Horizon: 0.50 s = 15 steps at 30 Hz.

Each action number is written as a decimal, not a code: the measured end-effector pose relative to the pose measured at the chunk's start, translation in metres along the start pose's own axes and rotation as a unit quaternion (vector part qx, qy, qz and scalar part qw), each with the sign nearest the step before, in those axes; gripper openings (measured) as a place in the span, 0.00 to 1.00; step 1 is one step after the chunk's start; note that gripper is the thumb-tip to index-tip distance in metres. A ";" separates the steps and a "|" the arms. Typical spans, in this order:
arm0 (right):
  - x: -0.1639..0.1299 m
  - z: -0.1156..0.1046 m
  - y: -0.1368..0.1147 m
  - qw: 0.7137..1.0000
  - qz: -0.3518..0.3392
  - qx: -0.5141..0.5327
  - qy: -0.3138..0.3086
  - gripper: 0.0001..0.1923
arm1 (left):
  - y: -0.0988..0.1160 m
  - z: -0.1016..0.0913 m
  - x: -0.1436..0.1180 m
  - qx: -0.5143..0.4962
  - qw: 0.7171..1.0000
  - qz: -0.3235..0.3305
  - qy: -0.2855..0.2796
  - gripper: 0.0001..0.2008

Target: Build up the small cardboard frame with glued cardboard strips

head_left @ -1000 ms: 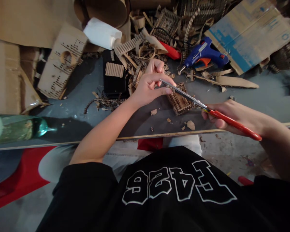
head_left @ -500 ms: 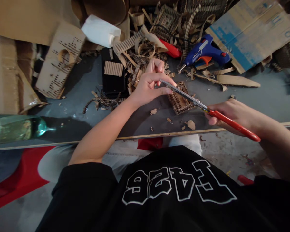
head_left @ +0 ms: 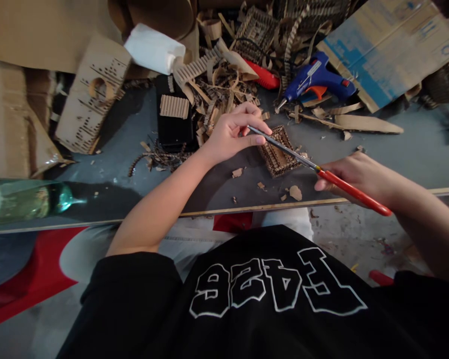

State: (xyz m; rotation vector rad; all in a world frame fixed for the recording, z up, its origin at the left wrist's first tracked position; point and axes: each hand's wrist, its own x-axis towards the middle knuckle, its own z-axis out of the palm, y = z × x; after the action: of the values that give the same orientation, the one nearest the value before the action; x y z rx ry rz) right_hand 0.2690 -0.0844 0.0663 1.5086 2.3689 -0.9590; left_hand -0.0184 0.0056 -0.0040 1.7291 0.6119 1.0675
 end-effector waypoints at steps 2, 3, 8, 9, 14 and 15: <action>0.001 0.001 0.000 1.000 -0.003 0.002 0.005 0.48 | 0.000 0.001 0.000 -0.006 1.000 -0.005 -0.006 0.18; 0.001 0.001 0.001 1.000 -0.005 0.003 0.009 0.47 | 0.000 0.001 0.000 -0.012 1.000 -0.011 -0.007 0.18; -0.005 -0.001 0.004 0.999 -0.028 0.029 0.006 0.42 | 0.007 0.005 -0.003 -0.034 0.993 -0.106 0.033 0.12; -0.006 -0.001 0.006 0.999 -0.031 0.038 -0.003 0.41 | 0.010 0.006 -0.004 -0.031 0.990 -0.131 0.047 0.10; -0.010 0.000 0.013 0.997 -0.034 0.070 -0.010 0.40 | 0.021 0.010 -0.005 -0.017 0.982 -0.167 0.090 0.06; -0.010 0.000 0.014 0.996 -0.037 0.076 -0.009 0.39 | 0.022 0.011 -0.005 -0.019 0.981 -0.167 0.094 0.06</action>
State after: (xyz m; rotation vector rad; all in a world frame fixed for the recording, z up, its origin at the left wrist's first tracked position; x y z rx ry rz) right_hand 0.2858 -0.0879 0.0650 1.4644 2.4016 -1.1904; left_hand -0.0126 -0.0119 0.0125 1.4388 0.9574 1.0002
